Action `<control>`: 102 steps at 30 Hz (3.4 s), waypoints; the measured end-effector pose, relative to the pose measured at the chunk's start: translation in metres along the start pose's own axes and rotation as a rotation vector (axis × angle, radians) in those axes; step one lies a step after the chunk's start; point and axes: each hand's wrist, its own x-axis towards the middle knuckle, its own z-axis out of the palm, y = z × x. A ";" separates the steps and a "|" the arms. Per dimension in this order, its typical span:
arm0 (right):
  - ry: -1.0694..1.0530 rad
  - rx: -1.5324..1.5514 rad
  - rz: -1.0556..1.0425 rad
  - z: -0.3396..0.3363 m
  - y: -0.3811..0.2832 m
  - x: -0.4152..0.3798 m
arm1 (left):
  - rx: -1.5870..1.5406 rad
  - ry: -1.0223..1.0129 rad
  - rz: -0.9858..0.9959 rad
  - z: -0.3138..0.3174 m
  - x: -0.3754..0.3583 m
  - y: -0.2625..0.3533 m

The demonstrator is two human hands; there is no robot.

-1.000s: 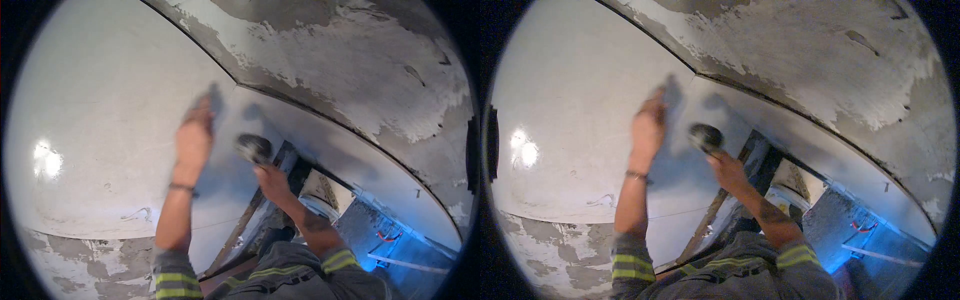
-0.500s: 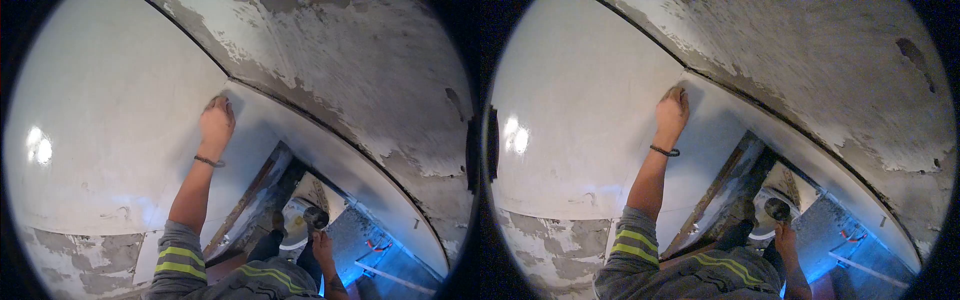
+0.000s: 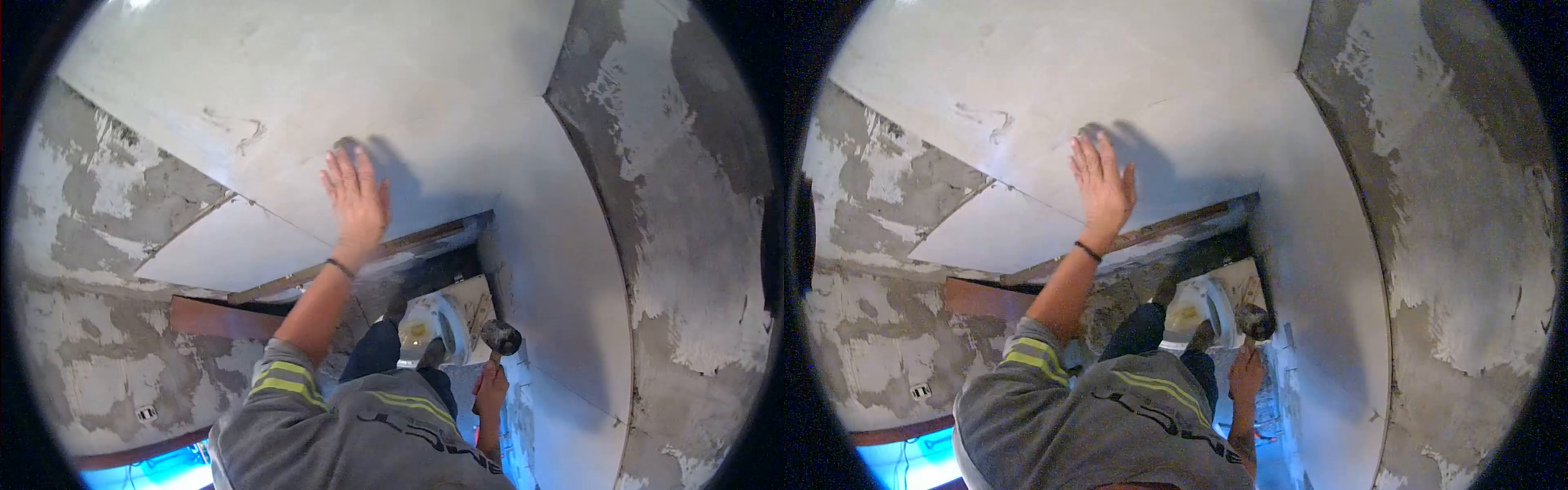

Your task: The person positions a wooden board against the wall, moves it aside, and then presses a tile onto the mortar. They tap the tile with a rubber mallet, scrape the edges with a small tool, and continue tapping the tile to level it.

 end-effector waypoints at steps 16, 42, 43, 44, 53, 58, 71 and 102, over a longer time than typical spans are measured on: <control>-0.210 0.005 -0.883 0.064 -0.164 0.072 | 0.254 -0.139 -0.129 -0.028 -0.038 -0.114; -0.140 1.223 -1.584 0.160 -0.392 0.064 | 0.474 0.429 0.184 -0.057 0.052 -0.189; -0.129 1.139 -1.534 0.177 -0.414 0.079 | 0.419 0.423 0.168 -0.061 0.046 -0.188; -0.117 1.063 -1.491 0.194 -0.435 0.096 | 0.369 0.427 0.155 -0.064 0.043 -0.187; -0.056 1.063 -1.463 0.200 -0.461 0.082 | 0.326 0.323 0.136 -0.072 0.041 -0.189; -0.043 0.648 -1.365 0.196 -0.496 0.076 | 0.315 0.328 0.124 -0.078 0.035 -0.183; 0.005 0.973 -1.642 0.182 -0.541 0.020 | 0.338 0.274 0.032 -0.086 0.032 -0.170; 0.314 0.551 -1.473 0.219 -0.527 0.073 | 0.377 0.164 0.134 -0.133 0.017 -0.201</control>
